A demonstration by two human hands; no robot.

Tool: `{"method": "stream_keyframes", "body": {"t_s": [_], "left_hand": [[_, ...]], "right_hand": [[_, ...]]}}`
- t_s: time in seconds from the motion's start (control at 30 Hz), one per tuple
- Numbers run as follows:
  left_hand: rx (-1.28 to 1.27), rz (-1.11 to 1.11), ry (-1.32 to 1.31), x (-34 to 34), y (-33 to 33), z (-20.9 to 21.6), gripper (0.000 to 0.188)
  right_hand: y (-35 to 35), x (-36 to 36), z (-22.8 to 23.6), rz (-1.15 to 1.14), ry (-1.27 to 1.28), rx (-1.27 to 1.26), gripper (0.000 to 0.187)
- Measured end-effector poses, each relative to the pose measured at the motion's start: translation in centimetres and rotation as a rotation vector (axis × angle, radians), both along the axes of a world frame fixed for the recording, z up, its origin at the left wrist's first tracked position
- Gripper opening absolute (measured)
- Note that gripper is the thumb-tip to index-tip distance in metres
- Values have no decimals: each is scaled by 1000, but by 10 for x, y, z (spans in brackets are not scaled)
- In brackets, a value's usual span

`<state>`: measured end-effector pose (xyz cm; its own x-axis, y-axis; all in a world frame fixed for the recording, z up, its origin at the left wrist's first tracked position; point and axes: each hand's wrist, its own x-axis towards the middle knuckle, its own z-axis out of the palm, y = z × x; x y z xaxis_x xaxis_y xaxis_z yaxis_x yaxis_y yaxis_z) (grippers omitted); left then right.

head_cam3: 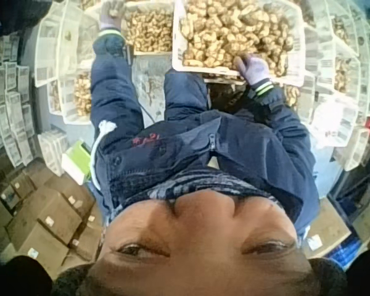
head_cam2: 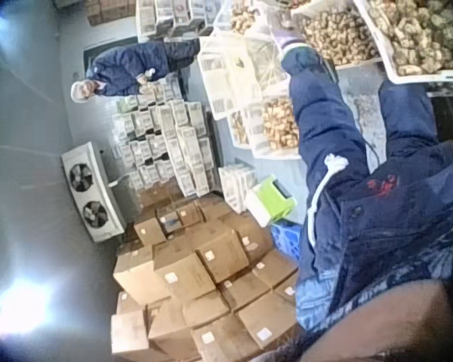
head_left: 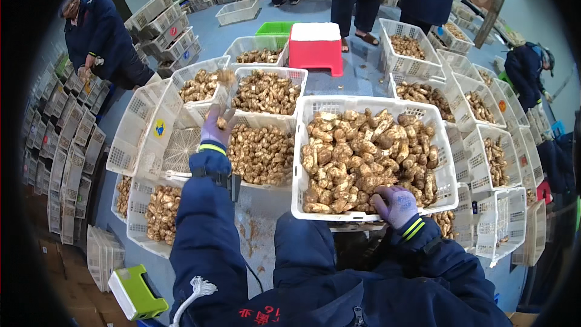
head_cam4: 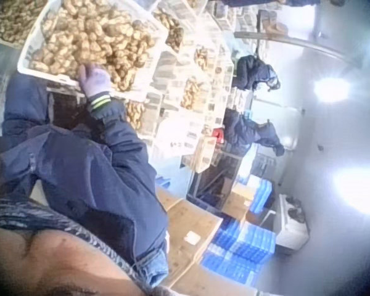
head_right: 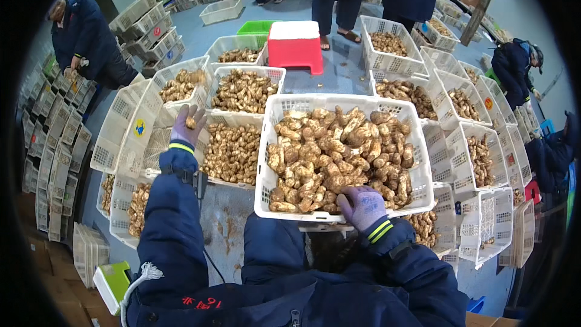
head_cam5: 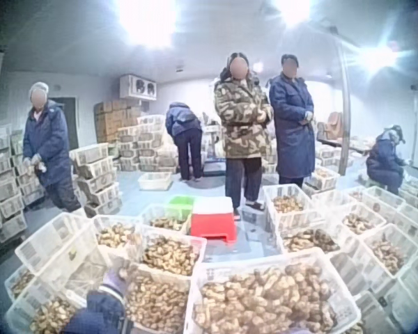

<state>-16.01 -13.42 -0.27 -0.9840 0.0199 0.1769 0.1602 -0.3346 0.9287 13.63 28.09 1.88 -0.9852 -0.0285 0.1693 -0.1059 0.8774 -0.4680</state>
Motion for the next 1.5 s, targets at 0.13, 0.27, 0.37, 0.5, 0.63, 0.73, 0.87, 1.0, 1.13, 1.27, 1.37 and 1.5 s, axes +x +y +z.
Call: {"method": "stream_keyframes", "body": {"t_s": [0.13, 0.27, 0.37, 0.5, 0.63, 0.73, 0.87, 1.0, 1.13, 1.27, 1.37, 1.5], "left_hand": [[85, -41, -380, 24, 50, 33, 30], [-31, -65, -447, 104, 75, 38, 25], [42, -211, -322, 154, 86, 45, 28], [-283, -247, 38, 219, 104, 41, 31], [484, -355, -630, 255, 171, 71, 43], [370, -383, -621, 264, 196, 65, 55], [307, -483, -531, 276, 212, 63, 56], [406, -612, -496, 289, 231, 56, 27], [129, -525, -460, 274, 216, 27, 26], [220, -507, -454, 253, 210, 45, 39], [329, -584, -462, 235, 214, 41, 43], [448, -438, -566, 233, 219, 25, 48]], "right_hand": [[3, 3, -4, -46, 47, 25, 20], [4, 5, -4, -27, 73, 14, 20], [5, 10, -6, -36, 111, -9, 19], [0, 10, -5, -37, 90, 24, 19], [4, 7, -15, -160, 227, -404, 24], [-26, 26, 17, -53, 207, -691, 34], [-66, 40, 48, 10, 172, -618, 45], [-46, 43, 32, -19, 193, -489, 34], [-48, 44, 50, 198, 244, -239, 25], [14, -9, 61, 68, 255, -144, 28], [79, -61, 63, -59, 152, 188, 29], [92, -119, 35, 135, -60, 472, 53]]}}
